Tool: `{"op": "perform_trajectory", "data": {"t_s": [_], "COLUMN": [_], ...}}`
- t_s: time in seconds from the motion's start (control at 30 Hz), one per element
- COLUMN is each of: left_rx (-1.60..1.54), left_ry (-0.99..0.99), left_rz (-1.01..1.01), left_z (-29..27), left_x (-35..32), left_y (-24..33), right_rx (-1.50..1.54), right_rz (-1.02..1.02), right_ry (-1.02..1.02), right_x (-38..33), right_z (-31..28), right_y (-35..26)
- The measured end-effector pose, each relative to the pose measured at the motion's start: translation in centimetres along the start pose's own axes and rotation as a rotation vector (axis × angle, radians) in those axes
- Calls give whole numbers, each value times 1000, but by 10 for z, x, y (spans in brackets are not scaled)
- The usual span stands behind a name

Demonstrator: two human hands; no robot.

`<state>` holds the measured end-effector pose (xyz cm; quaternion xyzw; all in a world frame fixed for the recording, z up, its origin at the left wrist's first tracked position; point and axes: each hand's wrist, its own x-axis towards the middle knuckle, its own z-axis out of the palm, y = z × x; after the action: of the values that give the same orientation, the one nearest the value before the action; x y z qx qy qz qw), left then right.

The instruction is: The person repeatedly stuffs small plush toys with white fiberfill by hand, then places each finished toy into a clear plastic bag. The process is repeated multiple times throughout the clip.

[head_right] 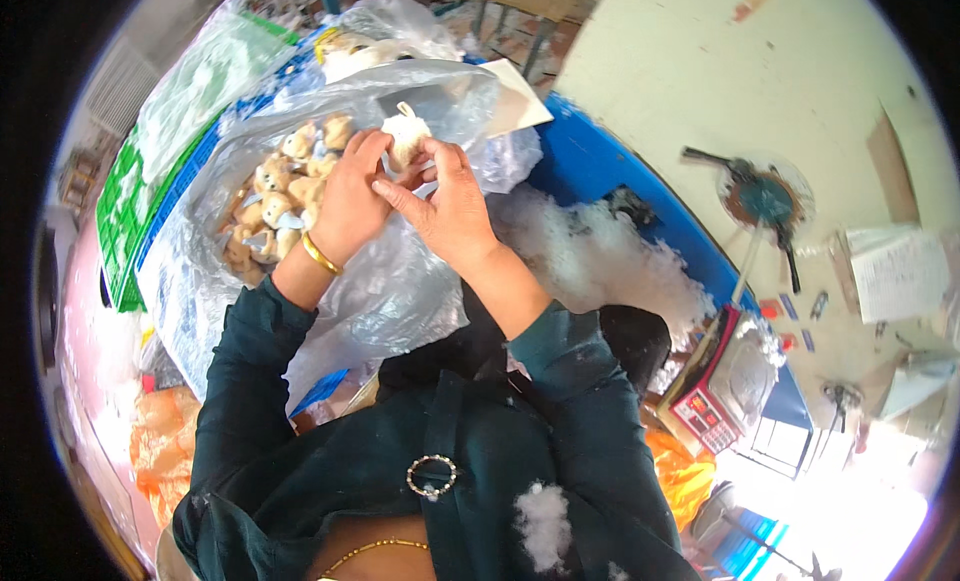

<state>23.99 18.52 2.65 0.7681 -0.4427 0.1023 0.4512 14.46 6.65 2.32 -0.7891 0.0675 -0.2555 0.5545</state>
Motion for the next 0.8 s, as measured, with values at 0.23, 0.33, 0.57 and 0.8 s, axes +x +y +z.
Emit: {"op": "perform_trajectory", "data": {"t_s": [0.23, 0.33, 0.57, 0.8], "left_rx": [-863, -1013, -509, -656], "left_ry": [-327, -421, -567, -720], "left_rz": [-366, -322, 323, 302], "left_z": [47, 77, 152, 207], "left_x": [-12, -13, -23, -35], "left_y": [74, 97, 173, 226], "right_rx": [465, 313, 162, 829], "right_rz": [344, 416, 395, 537], "right_ry": [71, 69, 172, 296], "right_x": [-56, -93, -171, -238], "right_z": [-108, -149, -233, -281], "right_y": [-13, -20, -10, -5]}}
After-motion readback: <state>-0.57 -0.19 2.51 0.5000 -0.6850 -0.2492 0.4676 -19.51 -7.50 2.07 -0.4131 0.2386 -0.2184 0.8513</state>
